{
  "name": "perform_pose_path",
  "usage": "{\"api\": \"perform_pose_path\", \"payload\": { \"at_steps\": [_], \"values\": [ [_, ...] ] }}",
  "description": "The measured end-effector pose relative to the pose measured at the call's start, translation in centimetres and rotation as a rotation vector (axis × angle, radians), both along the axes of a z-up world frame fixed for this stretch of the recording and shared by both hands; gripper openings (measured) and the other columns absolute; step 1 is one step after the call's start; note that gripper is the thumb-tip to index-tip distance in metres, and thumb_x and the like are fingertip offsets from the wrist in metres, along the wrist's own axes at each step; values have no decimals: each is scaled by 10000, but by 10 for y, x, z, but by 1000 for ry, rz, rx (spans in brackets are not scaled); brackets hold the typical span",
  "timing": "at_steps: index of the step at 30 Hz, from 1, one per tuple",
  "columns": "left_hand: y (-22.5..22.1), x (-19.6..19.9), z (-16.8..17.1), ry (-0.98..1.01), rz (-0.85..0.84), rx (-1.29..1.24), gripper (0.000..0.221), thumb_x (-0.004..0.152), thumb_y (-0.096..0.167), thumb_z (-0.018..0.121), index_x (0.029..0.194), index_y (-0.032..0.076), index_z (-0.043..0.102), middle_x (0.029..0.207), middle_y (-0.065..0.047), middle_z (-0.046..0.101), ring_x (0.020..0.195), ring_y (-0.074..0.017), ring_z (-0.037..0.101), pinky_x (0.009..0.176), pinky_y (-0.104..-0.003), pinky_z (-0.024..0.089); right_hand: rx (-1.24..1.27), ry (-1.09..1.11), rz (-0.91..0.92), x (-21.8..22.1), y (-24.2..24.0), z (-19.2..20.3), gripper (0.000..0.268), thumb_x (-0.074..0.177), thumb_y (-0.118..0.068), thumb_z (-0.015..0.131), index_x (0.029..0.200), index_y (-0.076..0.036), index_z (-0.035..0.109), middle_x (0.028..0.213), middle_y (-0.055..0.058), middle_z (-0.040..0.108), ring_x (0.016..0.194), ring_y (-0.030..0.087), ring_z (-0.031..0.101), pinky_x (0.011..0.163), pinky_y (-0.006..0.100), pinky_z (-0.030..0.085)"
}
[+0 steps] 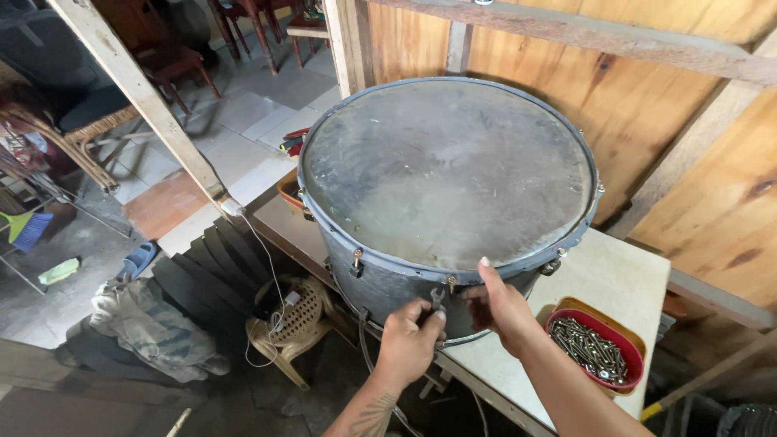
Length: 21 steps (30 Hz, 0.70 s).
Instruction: Repairing a drum by adjusting the tension rods on the rim using a tool
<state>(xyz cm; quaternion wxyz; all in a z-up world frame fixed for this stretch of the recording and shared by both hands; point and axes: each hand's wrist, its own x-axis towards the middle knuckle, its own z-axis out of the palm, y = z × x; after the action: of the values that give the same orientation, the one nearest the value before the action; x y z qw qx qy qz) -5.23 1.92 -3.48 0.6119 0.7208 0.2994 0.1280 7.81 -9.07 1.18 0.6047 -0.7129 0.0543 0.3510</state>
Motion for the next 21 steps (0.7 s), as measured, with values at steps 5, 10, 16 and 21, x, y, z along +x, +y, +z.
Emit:
{"api": "perform_pose_path", "payload": {
  "at_steps": [5, 10, 16, 21],
  "values": [
    [11, -4, -11, -30, 72, -19, 186, 956, 276, 703, 838, 136, 669, 534, 32, 488, 461, -93, 375, 460, -324, 347, -6, 28, -23, 5, 1, -3, 824, 957, -691, 499, 855, 88, 746, 678, 159, 579, 547, 283, 468, 550, 383, 418],
    [41, -5, 14, -77, 361, -262, 231, 943, 296, 768, 1025, 84, 732, 479, 37, 463, 333, -76, 300, 319, -282, 294, 8, 44, -7, 10, -2, -10, 839, 965, -700, 498, 834, 89, 752, 657, 148, 571, 538, 267, 455, 535, 383, 420],
    [76, -5, 43, -9, 587, -168, 591, 870, 546, 749, 897, -44, 736, 734, -199, 714, 714, -295, 679, 598, -351, 520, 120, -2, -27, 20, -11, -20, 879, 976, -699, 532, 932, 158, 720, 620, 214, 559, 426, 286, 519, 464, 449, 510],
    [91, 3, 57, 280, 387, 6, 761, 819, 769, 609, 842, 26, 773, 687, -94, 779, 717, -291, 758, 666, -365, 563, 128, 68, 47, 29, -11, -27, 919, 941, -756, 510, 934, 132, 751, 635, 212, 577, 429, 282, 512, 454, 418, 479]
  ]
}}
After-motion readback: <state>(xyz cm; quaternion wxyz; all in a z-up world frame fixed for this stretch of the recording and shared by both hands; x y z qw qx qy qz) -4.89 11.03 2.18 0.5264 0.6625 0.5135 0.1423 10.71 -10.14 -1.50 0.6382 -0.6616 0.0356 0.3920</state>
